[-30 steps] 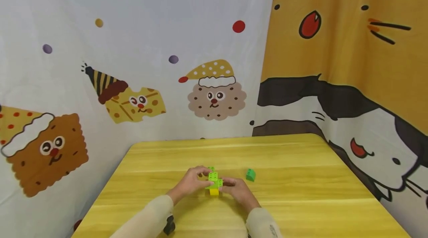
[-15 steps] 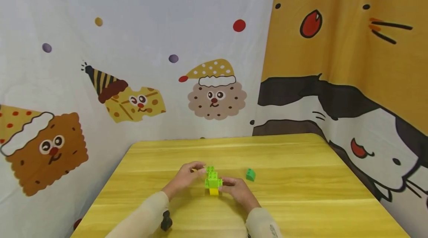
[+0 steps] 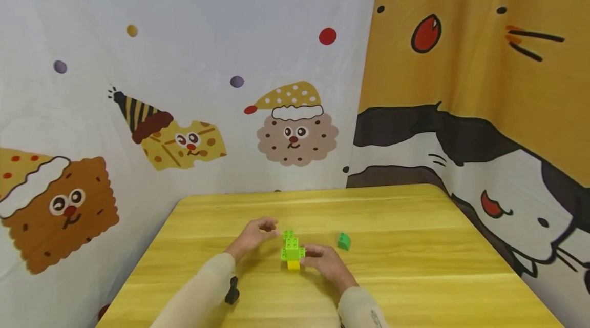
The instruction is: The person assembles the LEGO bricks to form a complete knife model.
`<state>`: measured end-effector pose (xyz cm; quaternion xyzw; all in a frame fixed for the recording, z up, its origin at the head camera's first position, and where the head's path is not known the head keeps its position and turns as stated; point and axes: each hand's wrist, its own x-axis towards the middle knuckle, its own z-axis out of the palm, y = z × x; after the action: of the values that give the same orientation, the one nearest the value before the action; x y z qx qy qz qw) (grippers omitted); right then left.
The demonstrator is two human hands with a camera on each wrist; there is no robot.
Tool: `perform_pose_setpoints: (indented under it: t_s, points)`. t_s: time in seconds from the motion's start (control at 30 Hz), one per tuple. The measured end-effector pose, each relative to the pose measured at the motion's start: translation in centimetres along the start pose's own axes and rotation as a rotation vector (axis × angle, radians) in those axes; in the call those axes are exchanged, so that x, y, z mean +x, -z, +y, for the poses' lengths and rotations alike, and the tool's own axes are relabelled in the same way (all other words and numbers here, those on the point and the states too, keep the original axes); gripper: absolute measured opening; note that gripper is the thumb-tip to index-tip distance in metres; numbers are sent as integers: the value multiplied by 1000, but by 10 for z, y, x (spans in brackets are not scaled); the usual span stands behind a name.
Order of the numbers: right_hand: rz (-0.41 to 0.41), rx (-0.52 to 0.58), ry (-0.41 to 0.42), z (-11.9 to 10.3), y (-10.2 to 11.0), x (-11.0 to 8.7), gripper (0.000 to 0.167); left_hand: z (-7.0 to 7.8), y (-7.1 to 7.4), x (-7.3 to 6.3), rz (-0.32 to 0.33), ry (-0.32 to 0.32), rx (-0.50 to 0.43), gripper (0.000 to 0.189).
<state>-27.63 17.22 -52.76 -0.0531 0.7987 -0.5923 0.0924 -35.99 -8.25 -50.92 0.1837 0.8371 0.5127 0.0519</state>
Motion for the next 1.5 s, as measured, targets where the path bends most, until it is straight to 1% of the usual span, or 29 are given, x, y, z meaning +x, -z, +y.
perform_pose_setpoints:
  t_s: [0.13,0.23,0.33,0.4,0.53,0.67,0.9,1.07,1.17,1.27,1.5]
  points:
    - [-13,0,8,-1,-1,-2,55,-7,-6,6,-25,40,10,47]
    - [-18,-3,12,-1,-2,-3,55,-13,-11,11,-32,72,30,48]
    - [-22,-2,14,0,-2,-2,57,-15,-14,14,-37,94,53,47]
    - [-22,2,9,0,-1,-1,57,-13,-15,16,-49,95,64,47]
    - [-19,8,1,1,0,0,57,-9,-18,19,-66,76,93,45]
    - [-12,12,0,0,0,-1,56,-7,-20,19,-61,46,110,42]
    - [-11,-5,11,1,0,-2,55,-9,-21,18,-56,19,133,29]
    - [-23,-12,29,0,-1,0,53,-13,-16,19,-36,29,154,30]
    - [-19,-8,32,0,-1,0,52,-11,-11,18,-25,44,136,30]
    - [-10,-24,27,0,-1,-1,53,-7,-7,14,-16,38,108,29]
    - [-27,8,37,0,0,-3,56,-2,3,6,25,59,0,31]
